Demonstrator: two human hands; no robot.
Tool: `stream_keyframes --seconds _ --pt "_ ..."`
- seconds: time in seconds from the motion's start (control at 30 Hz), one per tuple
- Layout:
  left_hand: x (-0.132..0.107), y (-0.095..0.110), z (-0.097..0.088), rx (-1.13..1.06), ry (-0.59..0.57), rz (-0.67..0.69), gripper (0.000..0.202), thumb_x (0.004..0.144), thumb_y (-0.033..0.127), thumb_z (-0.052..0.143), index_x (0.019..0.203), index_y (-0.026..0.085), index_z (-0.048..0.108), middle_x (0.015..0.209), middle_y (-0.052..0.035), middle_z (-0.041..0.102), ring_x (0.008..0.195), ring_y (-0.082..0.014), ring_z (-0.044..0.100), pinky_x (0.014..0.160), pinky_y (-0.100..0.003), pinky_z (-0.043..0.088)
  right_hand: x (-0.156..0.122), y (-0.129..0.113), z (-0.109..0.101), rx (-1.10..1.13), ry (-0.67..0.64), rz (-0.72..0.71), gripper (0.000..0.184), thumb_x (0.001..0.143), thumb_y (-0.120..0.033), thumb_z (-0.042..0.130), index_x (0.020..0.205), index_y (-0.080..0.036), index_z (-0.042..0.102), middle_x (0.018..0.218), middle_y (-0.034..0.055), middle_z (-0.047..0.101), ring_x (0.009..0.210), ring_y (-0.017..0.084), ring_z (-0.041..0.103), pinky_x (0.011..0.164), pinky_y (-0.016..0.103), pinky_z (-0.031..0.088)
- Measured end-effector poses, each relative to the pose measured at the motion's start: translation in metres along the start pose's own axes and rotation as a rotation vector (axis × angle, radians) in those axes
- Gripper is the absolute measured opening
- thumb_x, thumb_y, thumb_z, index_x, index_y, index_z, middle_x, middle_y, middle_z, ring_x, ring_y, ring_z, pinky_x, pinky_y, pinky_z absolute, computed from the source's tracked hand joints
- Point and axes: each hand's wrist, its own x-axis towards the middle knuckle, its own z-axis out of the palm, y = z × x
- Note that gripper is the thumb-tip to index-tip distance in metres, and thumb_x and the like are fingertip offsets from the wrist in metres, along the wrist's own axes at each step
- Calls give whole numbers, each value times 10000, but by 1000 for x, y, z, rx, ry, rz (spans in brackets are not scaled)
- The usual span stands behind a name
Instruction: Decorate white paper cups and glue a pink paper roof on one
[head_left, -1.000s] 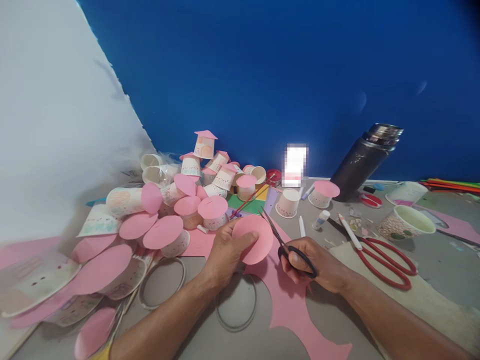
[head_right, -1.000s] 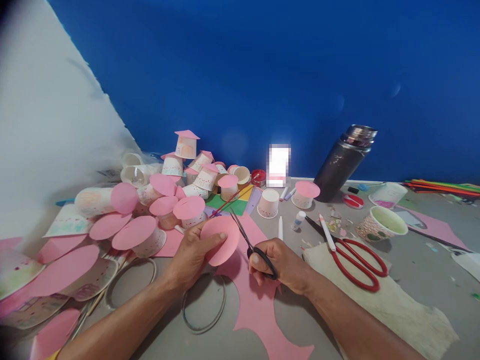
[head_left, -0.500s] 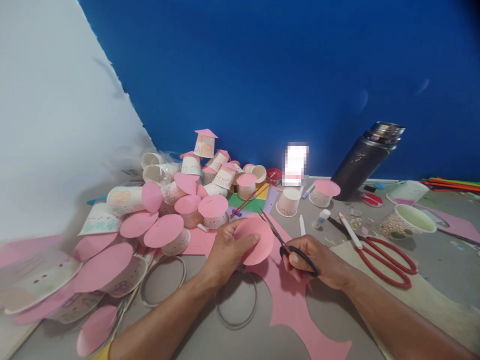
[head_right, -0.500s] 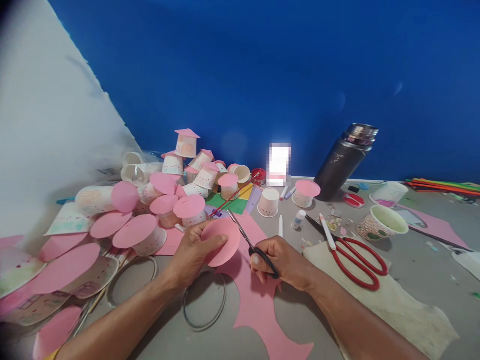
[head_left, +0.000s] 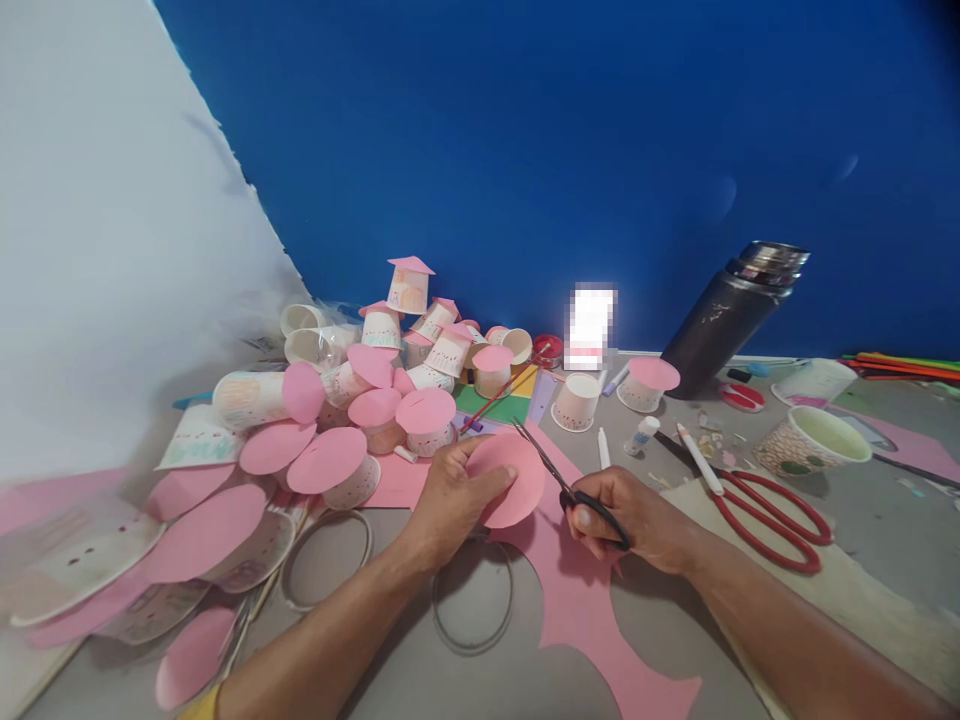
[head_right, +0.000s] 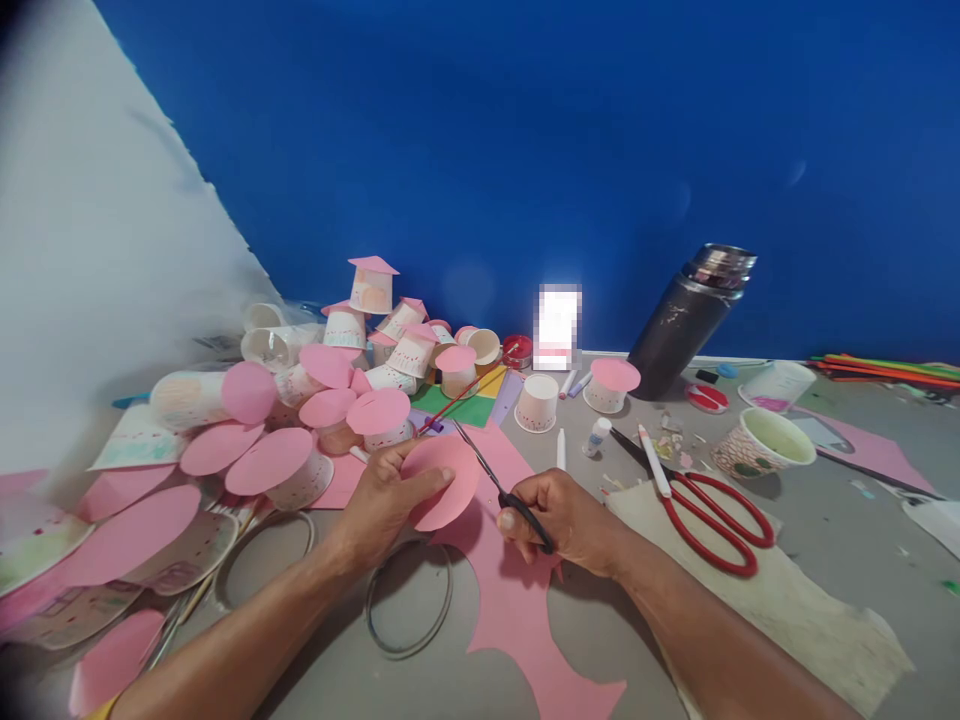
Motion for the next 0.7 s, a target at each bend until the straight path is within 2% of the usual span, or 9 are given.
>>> stream_keyframes --seconds 0.3,0.7 --pt "1 0 0 -14 -4 -9 408 662 321 795 1022 129 800 792 -36 729 688 -169 615 625 -268 495 -2 0 -1 -50 -11 -16 666 782 -809 699 671 -163 588 583 11 598 528 88 397 518 252 251" --pt "0 0 1 -12 7 -25 392 666 316 790 1011 128 796 798 -42 724 691 -174 614 629 -277 496 -2 -3 2 -61 -5 0 665 780 -819 687 644 -178 572 573 8 588 516 89 357 512 266 229"
